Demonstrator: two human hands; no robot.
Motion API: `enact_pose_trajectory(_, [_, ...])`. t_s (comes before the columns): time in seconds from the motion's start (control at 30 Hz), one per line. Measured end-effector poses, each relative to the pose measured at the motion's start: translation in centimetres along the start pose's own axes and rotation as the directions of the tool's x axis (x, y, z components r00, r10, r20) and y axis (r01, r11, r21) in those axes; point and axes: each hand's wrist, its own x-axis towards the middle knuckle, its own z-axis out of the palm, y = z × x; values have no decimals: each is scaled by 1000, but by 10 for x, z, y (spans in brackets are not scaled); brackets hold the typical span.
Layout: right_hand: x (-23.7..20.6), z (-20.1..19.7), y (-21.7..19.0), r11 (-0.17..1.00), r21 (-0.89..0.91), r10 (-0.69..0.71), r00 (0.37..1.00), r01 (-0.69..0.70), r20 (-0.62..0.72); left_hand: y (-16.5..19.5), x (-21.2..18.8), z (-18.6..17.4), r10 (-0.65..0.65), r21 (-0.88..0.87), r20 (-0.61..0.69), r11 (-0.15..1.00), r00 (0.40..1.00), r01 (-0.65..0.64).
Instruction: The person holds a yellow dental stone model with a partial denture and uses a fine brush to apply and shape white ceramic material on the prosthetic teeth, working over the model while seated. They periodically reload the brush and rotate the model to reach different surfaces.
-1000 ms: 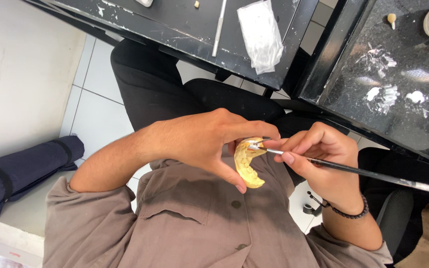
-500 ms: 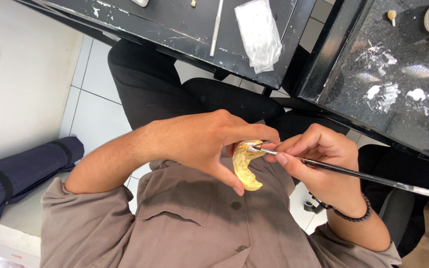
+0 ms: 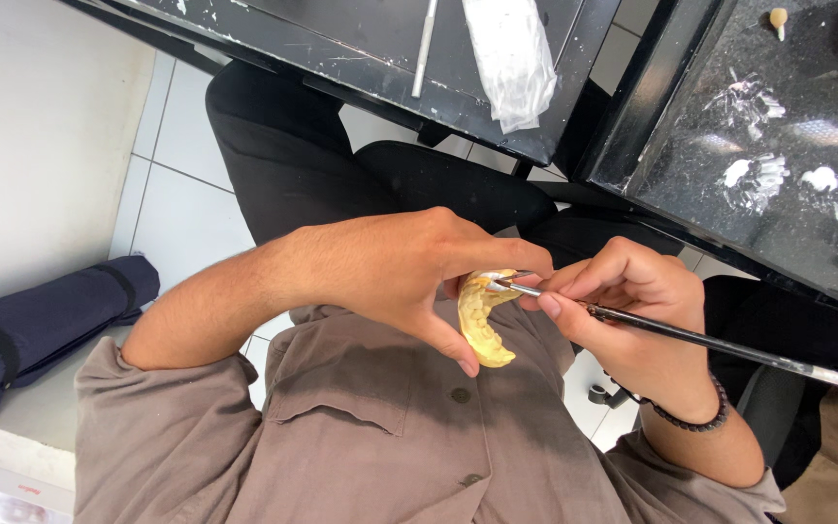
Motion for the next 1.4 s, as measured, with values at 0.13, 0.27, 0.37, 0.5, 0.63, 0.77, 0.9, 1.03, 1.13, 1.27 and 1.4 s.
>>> enact_pose_trajectory(0.13, [0,1,-1,1000,17,10,1000,-10,5,0,0,0,11,2,-1,1000,1000,-11])
enact_pose_trajectory(0.27, [-1,2,-1,1000,1,-3,1000,3,14,1,-1,0,11,3,2,1000,1000,-11])
enact_pose_trajectory(0.37, [-2,2,-2,1000,-18,-15,1000,15,7,1,-2,0,5,10,6,1000,1000,-5])
enact_pose_trajectory(0.5, [-2,3,-2,999,-24,-31,999,31,11,1,-1,1,-5,11,17,1000,1000,4])
enact_pose_trajectory(0.63, [-2,3,-3,997,-45,-60,998,62,32,1,0,2,0,3,17,1000,1000,0])
enact_pose_trajectory(0.77, [-3,3,-5,999,4,-37,999,37,14,0,0,2,-1,6,19,1000,1000,1])
enact_pose_trajectory(0.9, [-12,3,-7,997,63,-37,997,41,-60,-6,-4,-1,-78,-135,34,987,996,82])
enact_pose_trajectory(1.03, [-24,-3,-7,992,105,-46,968,74,-245,-11,-15,1,-52,-465,-11,884,999,41])
enact_pose_trajectory(1.13, [-25,-5,-2,994,82,-42,943,74,-329,-15,-18,6,-67,-656,27,751,997,68])
enact_pose_trajectory(1.27, [-21,-3,1,976,42,-207,971,213,-118,-19,-22,3,-61,-688,119,714,991,127])
enact_pose_trajectory(1.4, [-22,4,-3,972,61,-225,973,228,-53,-17,-23,-5,-130,-482,199,850,971,213])
